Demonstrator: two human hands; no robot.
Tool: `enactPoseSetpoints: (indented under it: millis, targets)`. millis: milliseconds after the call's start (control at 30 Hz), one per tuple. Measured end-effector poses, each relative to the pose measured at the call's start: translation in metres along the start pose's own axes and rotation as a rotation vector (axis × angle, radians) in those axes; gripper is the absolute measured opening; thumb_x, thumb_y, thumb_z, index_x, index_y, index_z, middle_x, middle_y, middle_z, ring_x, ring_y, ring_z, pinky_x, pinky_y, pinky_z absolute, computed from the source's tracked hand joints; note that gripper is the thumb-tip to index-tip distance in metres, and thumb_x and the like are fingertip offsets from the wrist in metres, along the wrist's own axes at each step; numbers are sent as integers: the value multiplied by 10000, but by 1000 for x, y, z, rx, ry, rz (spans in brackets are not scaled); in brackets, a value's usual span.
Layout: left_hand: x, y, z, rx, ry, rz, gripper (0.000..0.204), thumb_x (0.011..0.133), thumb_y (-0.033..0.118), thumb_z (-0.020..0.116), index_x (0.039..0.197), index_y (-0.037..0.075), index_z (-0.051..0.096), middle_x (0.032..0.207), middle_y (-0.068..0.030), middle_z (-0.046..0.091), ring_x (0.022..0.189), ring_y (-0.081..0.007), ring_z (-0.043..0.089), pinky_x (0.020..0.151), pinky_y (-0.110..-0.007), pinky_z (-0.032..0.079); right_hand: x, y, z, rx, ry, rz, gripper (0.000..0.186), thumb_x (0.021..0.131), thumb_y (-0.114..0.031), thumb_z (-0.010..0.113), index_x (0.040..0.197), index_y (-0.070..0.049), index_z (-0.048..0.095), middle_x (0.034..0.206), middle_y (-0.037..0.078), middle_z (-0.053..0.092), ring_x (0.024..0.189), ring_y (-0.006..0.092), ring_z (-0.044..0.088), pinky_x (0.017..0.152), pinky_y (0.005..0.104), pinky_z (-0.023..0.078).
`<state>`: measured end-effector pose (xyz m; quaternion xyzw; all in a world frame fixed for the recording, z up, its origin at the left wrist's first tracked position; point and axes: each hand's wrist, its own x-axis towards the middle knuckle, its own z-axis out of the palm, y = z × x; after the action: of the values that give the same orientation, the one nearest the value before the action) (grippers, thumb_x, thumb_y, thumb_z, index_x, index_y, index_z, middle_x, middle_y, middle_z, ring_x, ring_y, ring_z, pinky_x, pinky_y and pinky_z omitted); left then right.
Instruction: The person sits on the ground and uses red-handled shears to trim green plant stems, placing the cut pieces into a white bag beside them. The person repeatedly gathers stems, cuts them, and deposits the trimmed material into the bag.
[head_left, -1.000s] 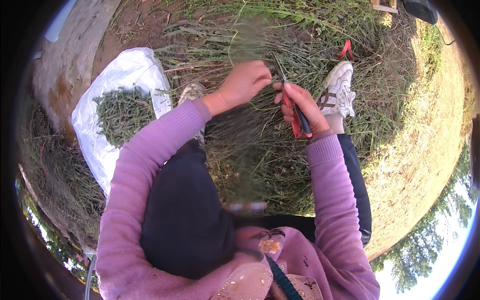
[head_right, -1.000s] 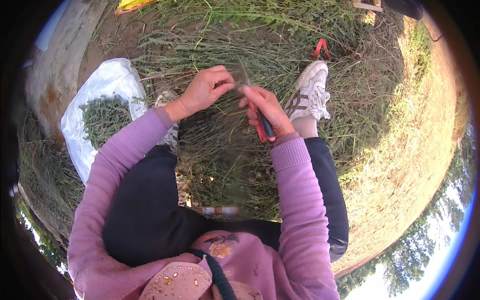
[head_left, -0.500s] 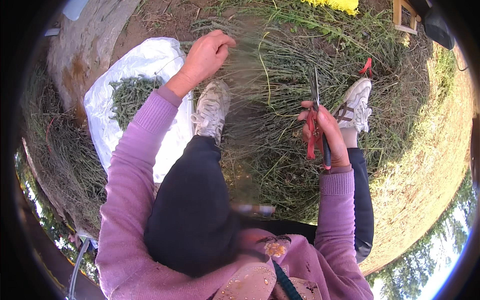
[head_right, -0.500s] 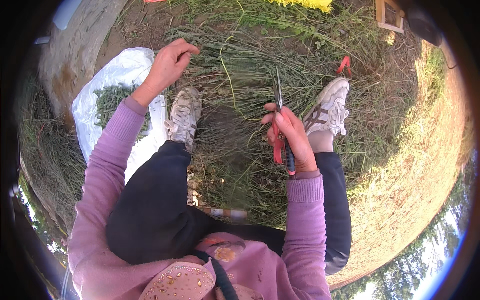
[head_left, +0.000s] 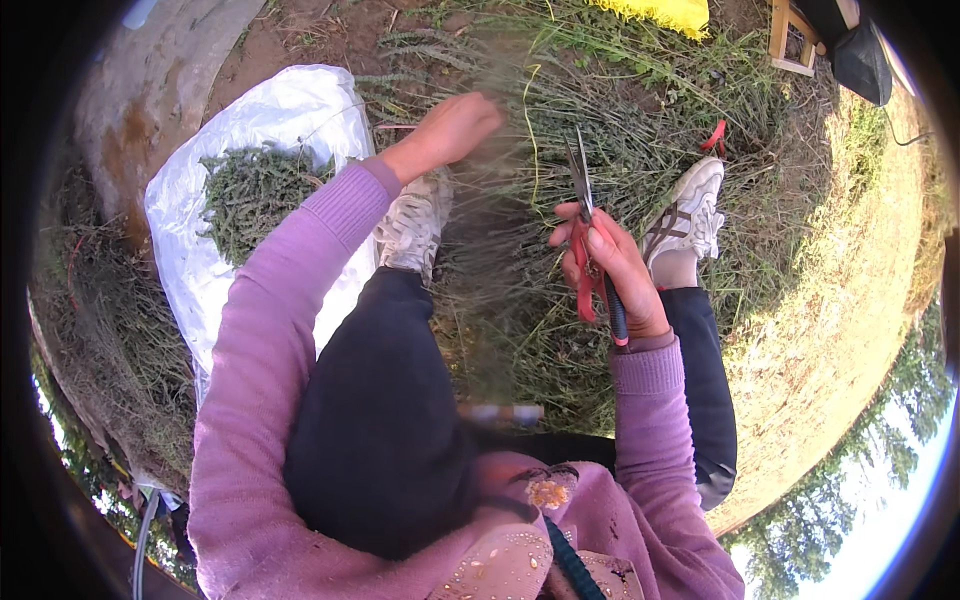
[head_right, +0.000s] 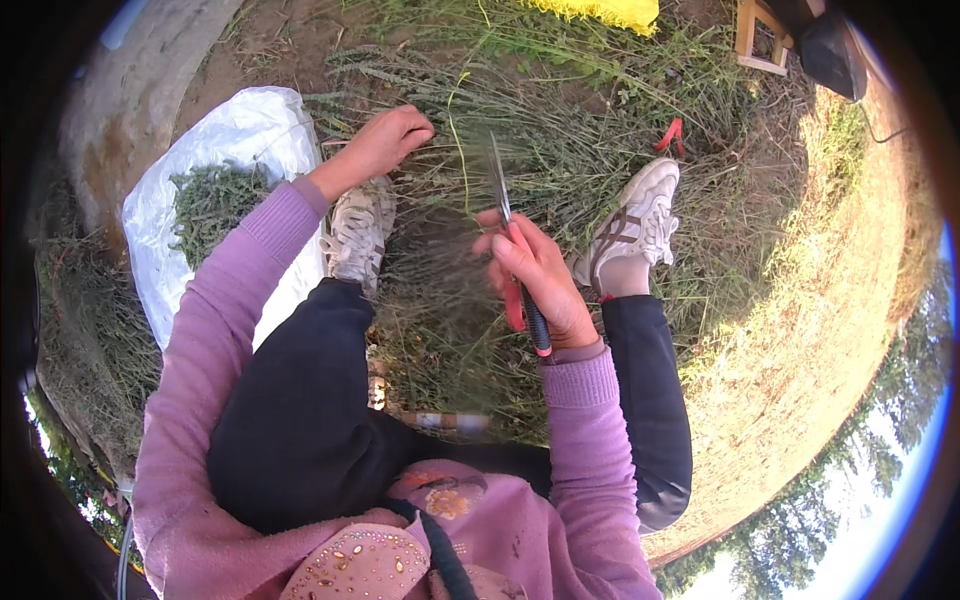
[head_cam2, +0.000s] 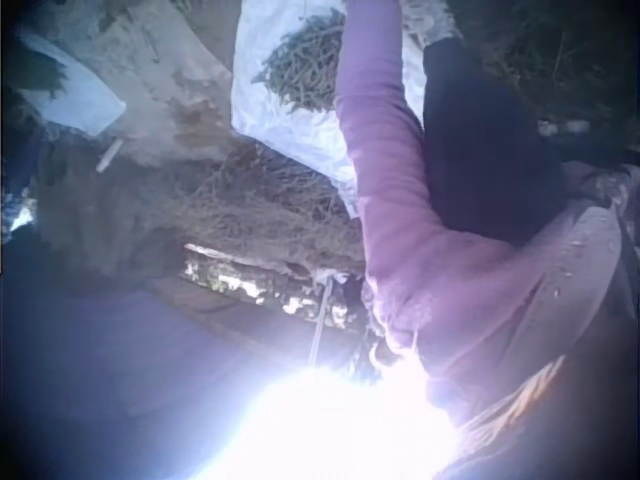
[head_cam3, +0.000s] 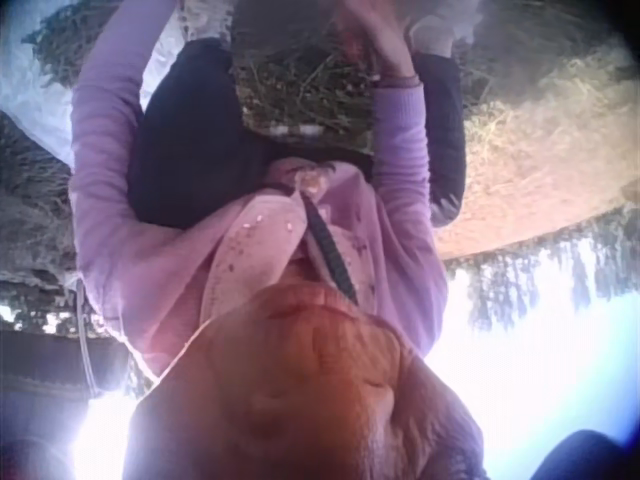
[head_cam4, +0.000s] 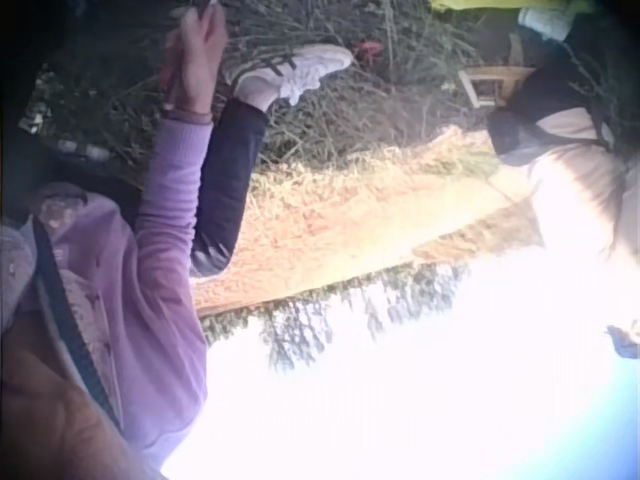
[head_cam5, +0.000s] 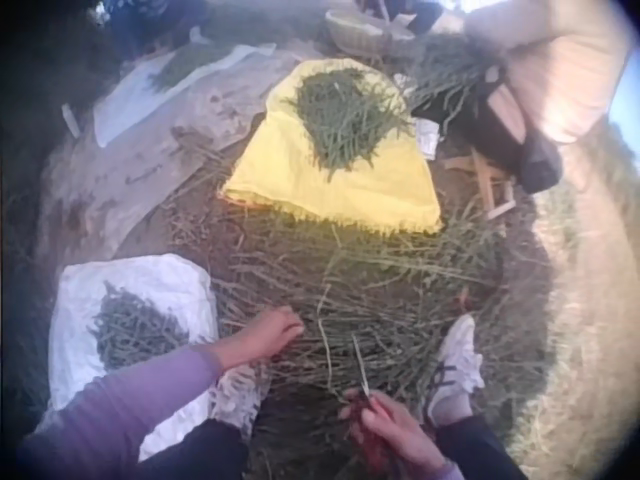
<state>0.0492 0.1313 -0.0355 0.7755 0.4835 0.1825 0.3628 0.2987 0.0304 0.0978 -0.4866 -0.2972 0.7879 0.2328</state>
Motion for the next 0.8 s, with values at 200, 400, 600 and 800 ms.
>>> enactPoseSetpoints:
  millis: [200,400,600,800]
  targets:
    - [-6,5,10,145,-146,-97,121,852,139,632,910,36,660,873,-96,607,831,-301,616,714,-406,484,-6,3,1,28,34,39,601,926,-405,572,1322,19,416,1025,69,578,684,88,520,566,204,437]
    - [-17,33,-7,217,191,105,101,835,158,635,849,59,653,789,-71,589,748,-298,612,650,-401,482,-2,0,11,23,-24,57,599,930,-415,564,1319,18,423,1026,69,579,699,92,532,585,205,455]
    - [-33,71,-16,130,219,91,109,825,159,636,788,58,650,729,-81,572,721,-294,604,620,-405,469,3,25,10,47,-47,151,576,935,-426,550,1315,-4,451,1021,64,599,726,107,569,625,221,476]
    - [-52,80,-5,40,94,135,107,821,143,634,778,45,639,721,-85,568,706,-300,596,628,-403,477,20,31,7,17,34,150,464,961,-350,531,1264,-2,484,925,27,589,616,55,500,517,201,419]
